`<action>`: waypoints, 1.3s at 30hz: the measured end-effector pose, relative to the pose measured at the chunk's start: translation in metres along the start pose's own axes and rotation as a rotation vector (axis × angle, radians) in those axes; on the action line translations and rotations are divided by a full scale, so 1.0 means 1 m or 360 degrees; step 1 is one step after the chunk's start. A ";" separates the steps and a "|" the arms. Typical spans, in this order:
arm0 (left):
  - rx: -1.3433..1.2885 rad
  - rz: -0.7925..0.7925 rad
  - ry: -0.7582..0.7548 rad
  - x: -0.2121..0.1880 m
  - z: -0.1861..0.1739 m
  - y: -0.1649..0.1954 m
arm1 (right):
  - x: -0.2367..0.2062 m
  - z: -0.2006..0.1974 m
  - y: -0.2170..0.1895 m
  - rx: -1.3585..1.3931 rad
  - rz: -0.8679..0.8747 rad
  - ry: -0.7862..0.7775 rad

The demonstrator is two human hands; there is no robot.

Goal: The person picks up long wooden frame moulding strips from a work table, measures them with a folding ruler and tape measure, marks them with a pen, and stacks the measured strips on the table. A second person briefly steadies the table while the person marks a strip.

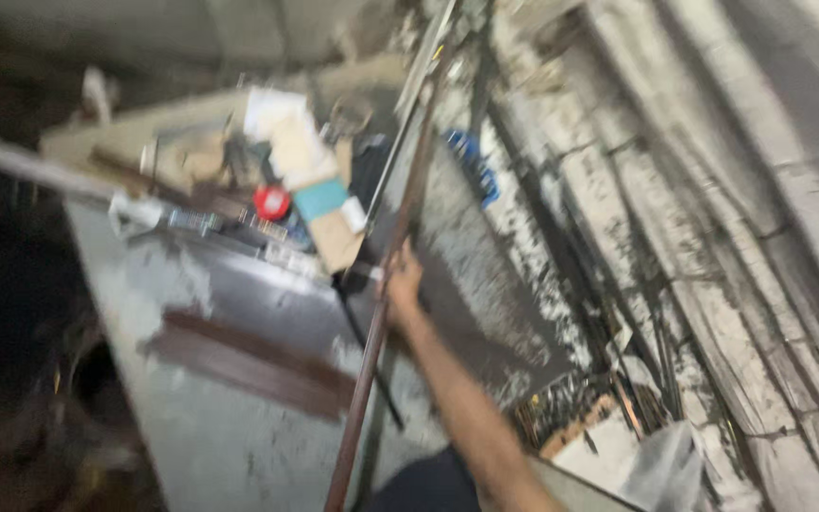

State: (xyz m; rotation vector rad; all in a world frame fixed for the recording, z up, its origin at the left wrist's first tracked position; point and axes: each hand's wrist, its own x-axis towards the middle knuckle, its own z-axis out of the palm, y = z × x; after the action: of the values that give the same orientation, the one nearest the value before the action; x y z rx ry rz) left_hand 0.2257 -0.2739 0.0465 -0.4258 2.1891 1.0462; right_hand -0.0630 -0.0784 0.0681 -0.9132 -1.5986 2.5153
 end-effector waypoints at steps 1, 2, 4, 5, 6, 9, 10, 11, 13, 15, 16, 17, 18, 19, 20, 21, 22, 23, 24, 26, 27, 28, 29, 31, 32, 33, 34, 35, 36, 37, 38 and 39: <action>-0.0093 -0.0033 0.0029 -0.027 -0.002 -0.024 | 0.012 0.002 -0.003 0.0268 -0.0099 -0.0338; -0.0193 -0.0055 0.0050 -0.033 0.000 -0.033 | 0.021 0.004 -0.003 -0.0044 -0.0104 -0.0086; -0.0437 -0.0083 0.0089 -0.035 0.001 -0.037 | 0.041 0.002 -0.007 -0.0522 -0.0534 -0.0322; -0.0565 -0.0066 0.0112 -0.023 0.000 -0.028 | 0.049 -0.006 -0.003 -0.1154 -0.0829 -0.0225; -0.0698 -0.0046 0.0161 0.004 0.000 -0.011 | 0.056 -0.008 -0.004 -0.1761 -0.1175 -0.0145; -0.0535 0.0457 0.0226 0.105 -0.010 0.048 | 0.064 -0.014 0.000 -0.2174 -0.1783 -0.0416; -0.0312 0.0574 0.0380 0.136 -0.012 0.064 | 0.067 -0.014 0.002 -0.2169 -0.1540 -0.0589; -0.0183 0.0811 0.0536 0.161 -0.017 0.072 | 0.070 -0.013 0.006 -0.2160 -0.1301 -0.0753; 0.0083 0.1108 0.0793 0.191 -0.027 0.070 | 0.081 -0.006 0.016 -0.2122 -0.1078 -0.0886; 0.0368 0.1219 0.0907 0.201 -0.033 0.054 | 0.093 -0.001 0.028 -0.2088 -0.1043 -0.0796; 0.0403 0.1214 0.0935 0.204 -0.035 0.045 | 0.099 -0.001 0.033 -0.2039 -0.1056 -0.0803; 0.0431 0.1206 0.0948 0.207 -0.035 0.038 | 0.105 -0.002 0.037 -0.2000 -0.1055 -0.0806; 0.0457 0.1188 0.0968 0.209 -0.034 0.033 | 0.109 -0.004 0.040 -0.1962 -0.1055 -0.0820; 0.0502 0.1189 0.0972 0.213 -0.032 0.031 | 0.110 -0.004 0.042 -0.1995 -0.1247 -0.0840; 0.0550 0.1208 0.1001 0.219 -0.031 0.031 | 0.115 -0.008 0.045 -0.2014 -0.1472 -0.0859; 0.0604 0.1225 0.1056 0.226 -0.030 0.032 | 0.119 -0.012 0.048 -0.2010 -0.1720 -0.0891; 0.0555 0.1202 0.1077 0.231 -0.031 0.035 | 0.121 -0.014 0.048 -0.2014 -0.1605 -0.0944; 0.0507 0.1182 0.1079 0.234 -0.031 0.037 | 0.122 -0.015 0.048 -0.2023 -0.1473 -0.0986; 0.0464 0.1179 0.1086 0.237 -0.032 0.039 | 0.124 -0.015 0.047 -0.2026 -0.1355 -0.1013; 0.0462 0.1237 0.1122 0.239 -0.036 0.041 | 0.124 -0.013 0.047 -0.2000 -0.1326 -0.0933; 0.0455 0.1257 0.1124 0.239 -0.038 0.042 | 0.124 -0.013 0.047 -0.1997 -0.1292 -0.0895; 0.0456 0.1267 0.1118 0.239 -0.039 0.042 | 0.124 -0.013 0.048 -0.1967 -0.1274 -0.0896; 0.0455 0.1273 0.1109 0.240 -0.040 0.042 | 0.125 -0.013 0.050 -0.1939 -0.1253 -0.0898; 0.0434 0.1250 0.1093 0.243 -0.040 0.041 | 0.129 -0.018 0.054 -0.2018 -0.1323 -0.0879; 0.0425 0.1229 0.1095 0.244 -0.039 0.040 | 0.132 -0.021 0.056 -0.2111 -0.1426 -0.0853; 0.0424 0.1209 0.1103 0.246 -0.037 0.039 | 0.135 -0.025 0.060 -0.2193 -0.1537 -0.0825; 0.0420 0.1214 0.1101 0.248 -0.036 0.039 | 0.139 -0.028 0.063 -0.2280 -0.1473 -0.0779; 0.0413 0.1212 0.1091 0.248 -0.033 0.037 | 0.141 -0.034 0.066 -0.2371 -0.1397 -0.0737; 0.0402 0.1206 0.1083 0.247 -0.031 0.037 | 0.143 -0.039 0.068 -0.2465 -0.1320 -0.0701; 0.0390 0.1221 0.1096 0.246 -0.028 0.036 | 0.143 -0.044 0.070 -0.2561 -0.1313 -0.0681; 0.0380 0.1238 0.1116 0.244 -0.027 0.036 | 0.143 -0.047 0.071 -0.2653 -0.1315 -0.0661; 0.0371 0.1250 0.1140 0.243 -0.026 0.036 | 0.142 -0.051 0.072 -0.2743 -0.1319 -0.0646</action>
State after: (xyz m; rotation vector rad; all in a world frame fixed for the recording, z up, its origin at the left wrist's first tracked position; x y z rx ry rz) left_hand 0.0190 -0.2731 -0.0882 0.2549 3.2168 1.0952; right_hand -0.1357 -0.0252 -0.0728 0.4631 -3.1073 0.3873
